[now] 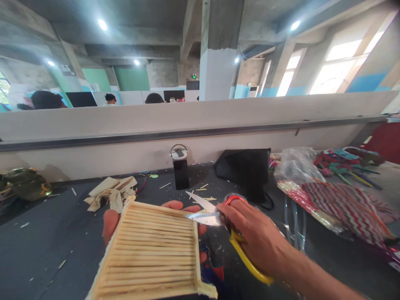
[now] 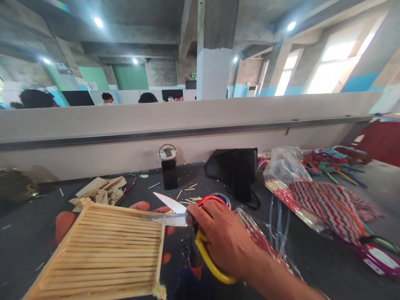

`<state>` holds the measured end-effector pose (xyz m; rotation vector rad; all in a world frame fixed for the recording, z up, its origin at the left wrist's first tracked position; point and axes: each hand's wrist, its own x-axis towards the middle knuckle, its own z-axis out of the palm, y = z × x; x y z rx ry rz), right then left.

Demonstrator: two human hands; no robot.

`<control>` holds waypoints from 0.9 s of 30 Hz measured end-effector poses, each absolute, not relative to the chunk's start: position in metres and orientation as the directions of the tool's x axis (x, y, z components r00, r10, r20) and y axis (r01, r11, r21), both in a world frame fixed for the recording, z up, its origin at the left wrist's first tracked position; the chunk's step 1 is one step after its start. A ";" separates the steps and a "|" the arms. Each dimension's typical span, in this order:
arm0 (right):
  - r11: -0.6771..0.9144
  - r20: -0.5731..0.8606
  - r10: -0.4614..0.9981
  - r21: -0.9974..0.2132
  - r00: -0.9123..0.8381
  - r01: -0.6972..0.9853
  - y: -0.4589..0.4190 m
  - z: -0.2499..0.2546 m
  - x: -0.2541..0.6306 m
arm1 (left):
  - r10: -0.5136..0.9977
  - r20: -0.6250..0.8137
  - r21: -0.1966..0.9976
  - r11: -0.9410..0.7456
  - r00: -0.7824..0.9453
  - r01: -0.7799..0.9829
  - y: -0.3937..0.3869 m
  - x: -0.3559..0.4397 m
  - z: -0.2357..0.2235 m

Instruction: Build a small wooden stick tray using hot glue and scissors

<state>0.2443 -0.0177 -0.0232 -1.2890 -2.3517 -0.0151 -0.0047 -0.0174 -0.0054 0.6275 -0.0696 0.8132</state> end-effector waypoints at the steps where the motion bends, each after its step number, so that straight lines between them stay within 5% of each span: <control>1: 0.563 0.394 0.795 -0.200 -0.460 0.802 -0.018 -0.023 0.244 | 0.659 0.292 0.493 0.517 0.693 -0.700 -0.018 -0.005 -0.006; 27: 0.603 0.516 0.710 -0.097 -0.478 0.792 -0.015 -0.029 0.248 | 0.674 0.260 0.487 0.527 0.692 -0.696 -0.016 -0.009 -0.011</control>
